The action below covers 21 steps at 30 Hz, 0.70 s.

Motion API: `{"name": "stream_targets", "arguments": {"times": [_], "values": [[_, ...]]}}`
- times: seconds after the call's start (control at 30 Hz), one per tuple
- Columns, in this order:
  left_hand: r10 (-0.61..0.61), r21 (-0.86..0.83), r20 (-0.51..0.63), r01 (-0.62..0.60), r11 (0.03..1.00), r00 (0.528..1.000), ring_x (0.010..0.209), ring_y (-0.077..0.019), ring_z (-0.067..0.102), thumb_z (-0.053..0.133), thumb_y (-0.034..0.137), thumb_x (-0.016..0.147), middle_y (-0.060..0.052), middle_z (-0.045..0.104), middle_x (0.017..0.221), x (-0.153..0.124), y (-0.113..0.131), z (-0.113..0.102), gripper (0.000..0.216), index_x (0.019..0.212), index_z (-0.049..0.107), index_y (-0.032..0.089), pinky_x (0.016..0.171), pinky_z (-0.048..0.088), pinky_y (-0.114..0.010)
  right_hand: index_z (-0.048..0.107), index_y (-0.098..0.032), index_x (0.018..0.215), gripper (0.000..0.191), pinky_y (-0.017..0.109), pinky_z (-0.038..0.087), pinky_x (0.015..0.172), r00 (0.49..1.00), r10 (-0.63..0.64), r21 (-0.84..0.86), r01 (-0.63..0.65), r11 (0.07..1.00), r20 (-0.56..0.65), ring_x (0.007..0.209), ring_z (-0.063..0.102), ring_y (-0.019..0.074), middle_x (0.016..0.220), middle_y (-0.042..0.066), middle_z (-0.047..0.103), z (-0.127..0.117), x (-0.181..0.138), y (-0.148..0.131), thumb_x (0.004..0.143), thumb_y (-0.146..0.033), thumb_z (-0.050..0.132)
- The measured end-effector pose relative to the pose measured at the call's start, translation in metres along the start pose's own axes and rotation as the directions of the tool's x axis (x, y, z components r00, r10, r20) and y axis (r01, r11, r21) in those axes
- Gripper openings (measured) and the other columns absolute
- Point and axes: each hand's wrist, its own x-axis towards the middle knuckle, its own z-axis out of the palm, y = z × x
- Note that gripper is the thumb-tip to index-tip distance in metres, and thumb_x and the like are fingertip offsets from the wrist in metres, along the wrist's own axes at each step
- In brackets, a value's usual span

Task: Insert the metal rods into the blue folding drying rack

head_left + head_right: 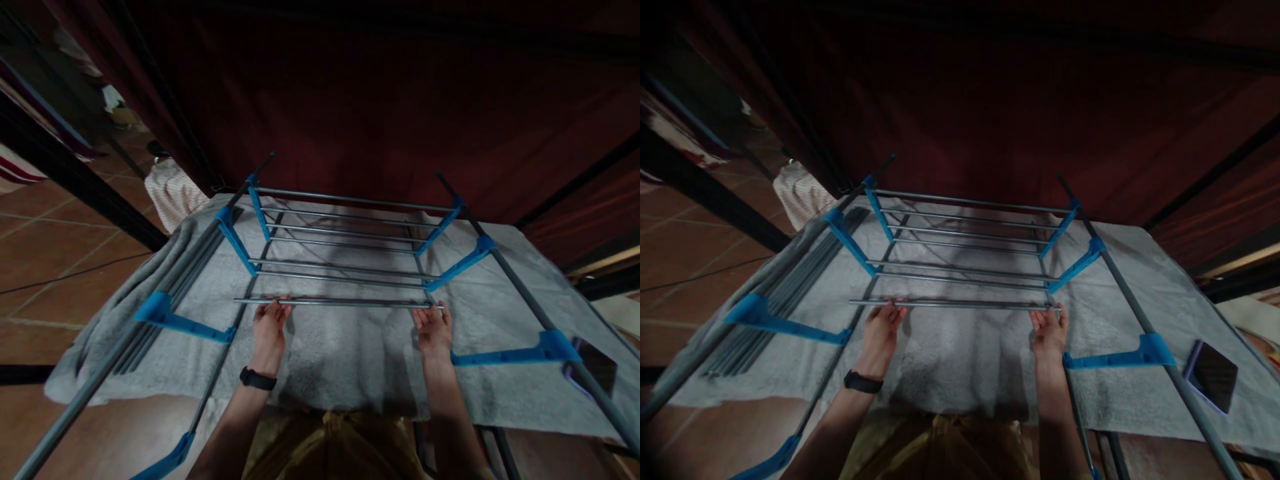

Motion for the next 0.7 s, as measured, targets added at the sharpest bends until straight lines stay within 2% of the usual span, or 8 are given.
{"name": "stream_targets", "arguments": {"times": [0.17,0.33,0.53,0.7], "values": [[0.15,0.036,-0.05,-0.148,0.988,0.987,0.064,-0.01,0.064,0.074,0.007,0.074,0.006,0.066,0.078,0.008,0.0,-0.021,0.037,0.099,0.052,0.024,0.072,0.056,-0.023,0.056,-0.031,0.11,0.055,0.032,0.065,0.076,1.0,-0.007,-0.048,0.007,0.999,-0.007,0.066,0.068,0.0107,0.07,-0.011,0.065,-0.011,0.007,0.004,0.063,-0.031,0.085],[0.184,0.048,-0.092,-0.18,0.983,0.979,0.061,-0.0108,0.062,0.076,0.011,0.071,0.007,0.062,0.077,0.012,-0.002,-0.033,0.045,0.105,0.051,0.026,0.069,0.054,-0.024,0.057,-0.029,0.098,0.044,0.032,0.064,0.068,1.0,-0.015,-0.099,0.013,0.995,-0.014,0.057,0.065,0.0114,0.063,-0.01,0.062,-0.011,0.007,0.007,0.061,-0.031,0.082],[0.23,0.065,-0.169,-0.222,0.973,0.958,0.065,-0.0122,0.062,0.074,0.012,0.075,0.004,0.064,0.084,0.02,0.001,-0.039,0.071,0.138,0.046,0.03,0.068,0.051,-0.024,0.056,-0.026,0.082,0.029,0.031,0.063,0.06,0.997,-0.036,-0.156,0.025,0.987,-0.067,0.051,0.061,0.0123,0.058,-0.007,0.059,-0.005,0.003,0.004,0.059,-0.024,0.074],[0.297,0.127,-0.131,-0.281,0.951,0.946,0.063,-0.0127,0.059,0.074,0.013,0.078,0.007,0.055,0.076,0.029,0.002,-0.04,0.066,0.137,0.049,0.026,0.065,0.051,-0.023,0.053,-0.027,0.073,0.025,0.038,0.064,0.055,0.995,-0.087,-0.187,0.093,0.978,0.037,0.048,0.058,0.0125,0.068,-0.004,0.063,-0.005,0.001,0.002,0.059,-0.031,0.073]]}}
